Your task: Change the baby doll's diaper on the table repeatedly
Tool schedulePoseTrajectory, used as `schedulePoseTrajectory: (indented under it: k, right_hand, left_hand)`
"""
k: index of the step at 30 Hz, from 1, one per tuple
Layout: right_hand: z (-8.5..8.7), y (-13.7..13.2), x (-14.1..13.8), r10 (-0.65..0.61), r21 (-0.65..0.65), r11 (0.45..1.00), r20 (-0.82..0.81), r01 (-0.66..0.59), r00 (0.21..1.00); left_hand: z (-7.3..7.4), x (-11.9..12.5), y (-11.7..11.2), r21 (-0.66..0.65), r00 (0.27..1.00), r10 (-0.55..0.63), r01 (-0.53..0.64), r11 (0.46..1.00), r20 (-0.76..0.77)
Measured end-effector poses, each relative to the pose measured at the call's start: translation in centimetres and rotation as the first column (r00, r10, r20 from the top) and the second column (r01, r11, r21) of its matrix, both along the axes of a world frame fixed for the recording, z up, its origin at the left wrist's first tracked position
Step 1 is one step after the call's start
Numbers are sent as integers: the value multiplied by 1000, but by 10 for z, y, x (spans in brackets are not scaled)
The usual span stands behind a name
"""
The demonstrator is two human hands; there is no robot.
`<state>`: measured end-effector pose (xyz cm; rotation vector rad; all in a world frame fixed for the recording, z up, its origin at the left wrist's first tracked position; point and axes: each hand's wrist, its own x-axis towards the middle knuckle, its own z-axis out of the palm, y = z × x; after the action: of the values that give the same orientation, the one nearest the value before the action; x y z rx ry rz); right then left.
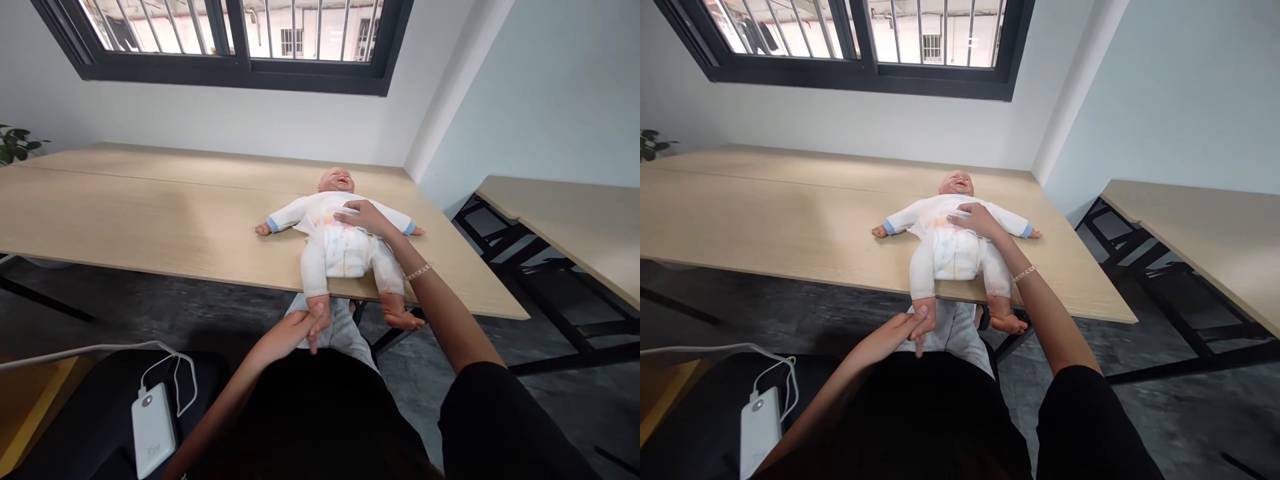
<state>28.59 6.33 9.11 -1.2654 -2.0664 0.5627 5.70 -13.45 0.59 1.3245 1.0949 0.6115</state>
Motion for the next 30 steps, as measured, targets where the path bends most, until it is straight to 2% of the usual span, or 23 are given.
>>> schedulePoseTrajectory:
  k: [2,3,6,8,10,12,13,14,16,18,21,24,26,30]
  right_hand:
    - [-3,5,1,3,-11,1000,-33,-4,999]
    - [-5,8,2,-5,-5,1000,-53,5,999]
    - [-10,17,3,-51,-2,999,-91,51,995]
    - [-12,21,5,-58,-17,998,-91,57,994]
    - [-15,24,7,-50,-10,999,-72,49,996]
    - [-18,27,8,-63,34,997,-37,64,997]
    - [-19,28,9,-85,69,994,-15,86,996]
    - [-21,30,10,-114,107,988,10,112,993]
    - [-24,33,12,-175,178,971,59,162,983]
    - [-27,34,17,-238,230,950,103,209,966]
    - [-33,31,30,-313,264,925,127,272,941]
    - [-42,19,52,-361,257,909,94,328,928]
    - [-49,6,68,-395,240,898,69,369,916]
    - [-63,-25,90,-453,169,885,98,433,886]
  left_hand:
    - [19,-8,-7,216,948,62,7,976,-313]
    - [31,-11,-10,311,913,96,35,950,-395]
    - [67,-8,-11,508,911,-20,249,825,-413]
    - [82,4,0,653,923,-95,333,680,-373]
    - [87,23,21,764,916,-200,401,504,-349]
    - [84,43,49,814,872,-301,476,334,-387]
    - [80,52,65,819,853,-305,504,274,-423]
    - [76,60,81,815,840,-287,528,237,-460]
    - [70,72,109,774,811,-211,584,245,-545]
    - [68,78,131,701,740,-161,671,241,-653]
    - [75,81,149,608,640,-120,763,221,-759]
    - [84,81,161,560,592,-133,800,214,-795]
    - [87,82,170,537,575,-141,810,236,-806]
    - [90,86,191,496,571,-192,804,329,-798]
